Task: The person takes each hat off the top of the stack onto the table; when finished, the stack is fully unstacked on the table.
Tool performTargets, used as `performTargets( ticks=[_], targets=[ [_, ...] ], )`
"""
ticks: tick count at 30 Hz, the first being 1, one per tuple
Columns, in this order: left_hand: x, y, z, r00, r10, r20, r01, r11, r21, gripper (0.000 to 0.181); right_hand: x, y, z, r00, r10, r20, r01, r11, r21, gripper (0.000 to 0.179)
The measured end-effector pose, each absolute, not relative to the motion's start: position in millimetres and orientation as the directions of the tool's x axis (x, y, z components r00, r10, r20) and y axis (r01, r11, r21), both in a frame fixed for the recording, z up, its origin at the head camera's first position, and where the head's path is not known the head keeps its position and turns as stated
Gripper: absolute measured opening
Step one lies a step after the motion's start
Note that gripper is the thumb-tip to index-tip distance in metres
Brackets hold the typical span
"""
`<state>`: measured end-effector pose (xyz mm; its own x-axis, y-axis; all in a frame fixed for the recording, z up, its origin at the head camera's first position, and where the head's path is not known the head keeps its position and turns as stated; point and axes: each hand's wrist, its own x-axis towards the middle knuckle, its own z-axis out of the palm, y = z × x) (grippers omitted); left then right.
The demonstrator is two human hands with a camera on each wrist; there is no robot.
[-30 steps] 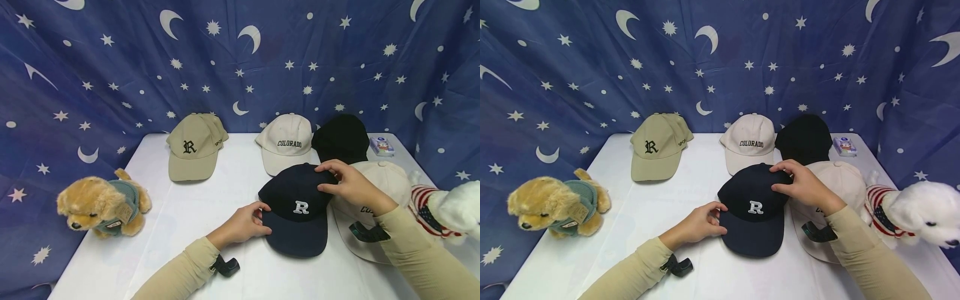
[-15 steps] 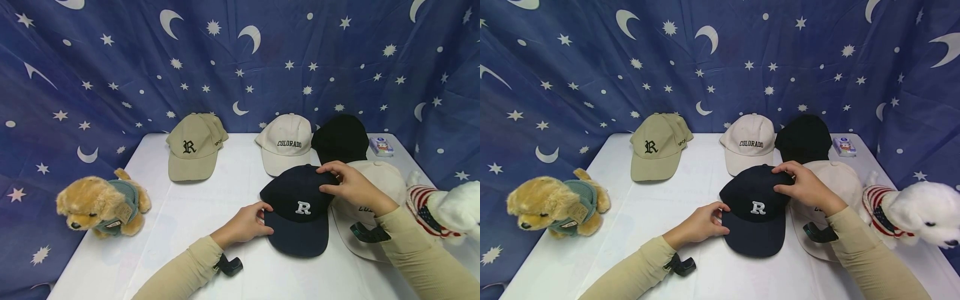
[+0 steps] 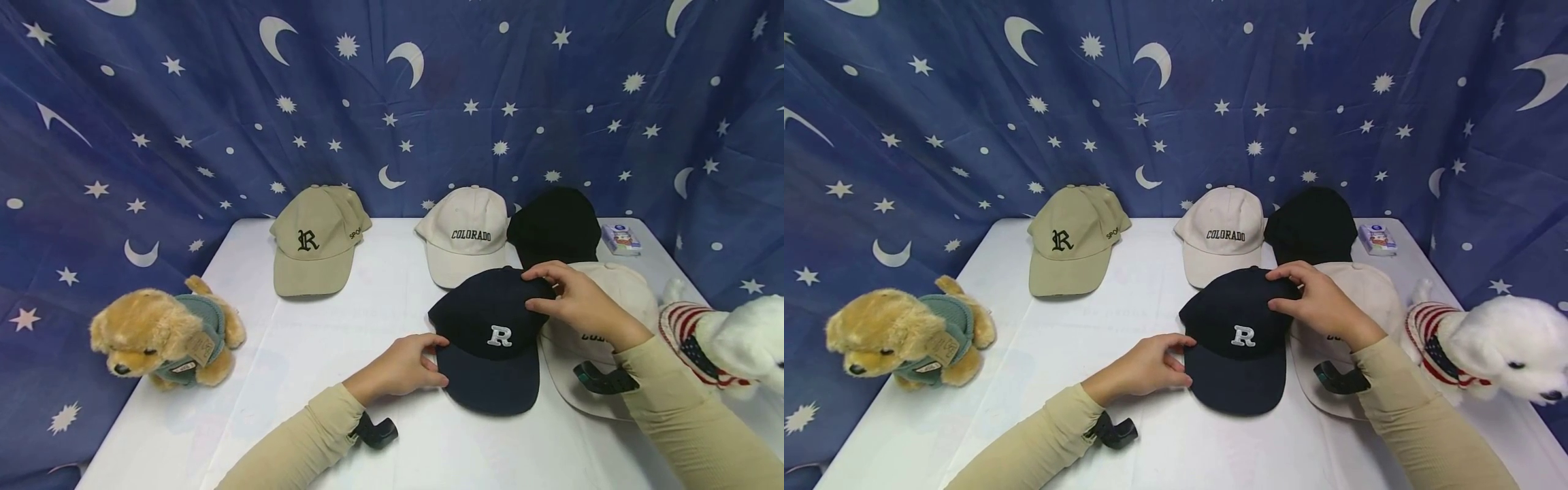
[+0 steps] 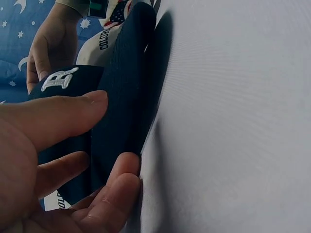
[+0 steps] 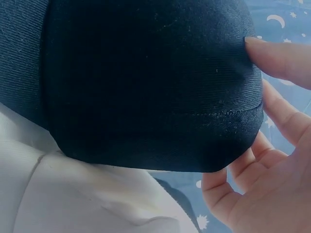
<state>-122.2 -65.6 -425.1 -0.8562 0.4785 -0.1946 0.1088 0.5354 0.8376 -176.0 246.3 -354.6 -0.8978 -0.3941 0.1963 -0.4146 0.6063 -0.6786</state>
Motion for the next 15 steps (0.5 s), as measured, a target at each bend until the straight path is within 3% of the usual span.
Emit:
performTargets(
  ticks=[15],
  targets=[
    [-122.0,-61.7,-426.3,-0.882,0.439,-0.170,0.102,0.532,0.841,0.063,-186.1,246.2,-356.8,-0.899,-0.387,0.203,-0.411,0.589,-0.695,0.037]
  ],
)
